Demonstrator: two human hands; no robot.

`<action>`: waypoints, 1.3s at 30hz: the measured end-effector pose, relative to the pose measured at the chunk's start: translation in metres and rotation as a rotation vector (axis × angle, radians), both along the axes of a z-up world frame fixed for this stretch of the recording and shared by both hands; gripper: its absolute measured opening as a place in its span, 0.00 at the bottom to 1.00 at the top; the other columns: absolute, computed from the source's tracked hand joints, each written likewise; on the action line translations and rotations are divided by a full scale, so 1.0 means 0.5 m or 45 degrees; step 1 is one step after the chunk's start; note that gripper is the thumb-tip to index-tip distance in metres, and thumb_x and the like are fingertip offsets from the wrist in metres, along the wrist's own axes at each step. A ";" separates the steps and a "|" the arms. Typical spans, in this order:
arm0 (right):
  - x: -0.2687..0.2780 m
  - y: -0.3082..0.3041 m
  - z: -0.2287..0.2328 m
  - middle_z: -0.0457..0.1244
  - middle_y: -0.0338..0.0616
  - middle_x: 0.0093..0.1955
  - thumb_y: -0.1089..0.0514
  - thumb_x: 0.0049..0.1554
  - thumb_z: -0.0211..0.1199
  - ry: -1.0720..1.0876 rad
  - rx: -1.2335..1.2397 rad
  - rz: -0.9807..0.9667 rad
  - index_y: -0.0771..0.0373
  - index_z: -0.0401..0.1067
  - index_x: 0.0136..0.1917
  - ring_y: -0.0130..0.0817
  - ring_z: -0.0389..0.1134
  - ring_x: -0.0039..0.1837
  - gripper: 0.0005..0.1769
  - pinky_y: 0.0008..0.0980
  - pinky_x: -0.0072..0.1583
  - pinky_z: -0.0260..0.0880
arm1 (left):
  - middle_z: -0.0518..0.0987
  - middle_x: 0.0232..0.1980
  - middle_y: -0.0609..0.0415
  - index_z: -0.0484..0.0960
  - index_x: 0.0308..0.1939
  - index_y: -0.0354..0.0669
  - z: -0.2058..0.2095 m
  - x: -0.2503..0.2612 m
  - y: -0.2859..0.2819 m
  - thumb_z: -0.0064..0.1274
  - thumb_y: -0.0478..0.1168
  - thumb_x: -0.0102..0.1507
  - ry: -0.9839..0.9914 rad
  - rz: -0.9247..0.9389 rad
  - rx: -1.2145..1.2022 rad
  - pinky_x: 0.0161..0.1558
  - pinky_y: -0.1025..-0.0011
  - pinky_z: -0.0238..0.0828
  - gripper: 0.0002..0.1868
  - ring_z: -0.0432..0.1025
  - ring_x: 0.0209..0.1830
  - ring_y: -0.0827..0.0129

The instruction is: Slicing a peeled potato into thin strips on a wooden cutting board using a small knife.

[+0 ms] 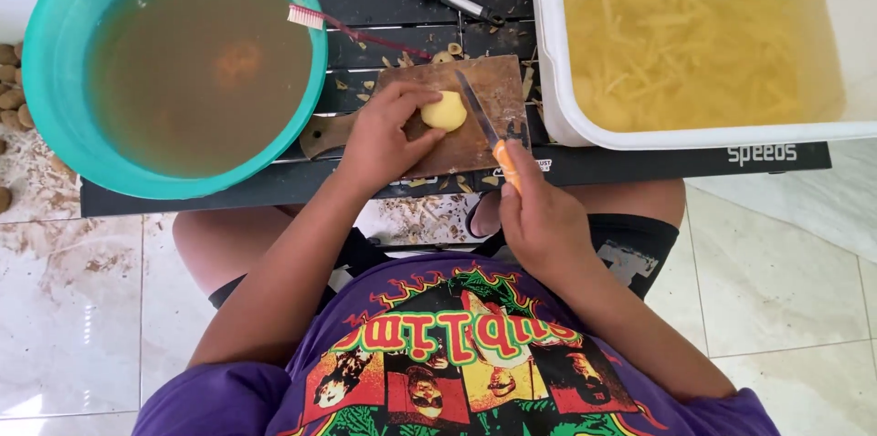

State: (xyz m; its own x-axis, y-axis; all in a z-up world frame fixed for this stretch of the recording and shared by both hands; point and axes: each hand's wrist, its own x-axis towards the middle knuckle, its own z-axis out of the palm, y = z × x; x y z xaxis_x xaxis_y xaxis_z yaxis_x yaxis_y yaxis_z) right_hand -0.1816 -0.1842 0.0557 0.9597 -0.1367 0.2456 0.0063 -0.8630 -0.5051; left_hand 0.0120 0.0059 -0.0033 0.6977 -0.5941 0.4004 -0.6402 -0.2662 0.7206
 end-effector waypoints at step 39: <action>0.034 0.061 0.000 0.66 0.46 0.28 0.59 0.61 0.55 0.259 -0.538 0.127 0.64 0.59 0.79 0.41 0.70 0.28 0.34 0.36 0.29 0.72 | 0.83 0.46 0.53 0.89 0.49 0.48 -0.033 0.006 -0.007 0.77 0.45 0.55 0.050 0.076 -0.195 0.51 0.59 0.78 0.20 0.80 0.49 0.48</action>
State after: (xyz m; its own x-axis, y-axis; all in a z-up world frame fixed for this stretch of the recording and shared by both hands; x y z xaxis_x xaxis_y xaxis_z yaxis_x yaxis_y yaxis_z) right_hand -0.1644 -0.1536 0.0556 0.9974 0.0300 0.0654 0.0371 -0.9933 -0.1096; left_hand 0.0147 0.0023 -0.0199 0.7471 -0.4849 0.4546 -0.5967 -0.1881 0.7801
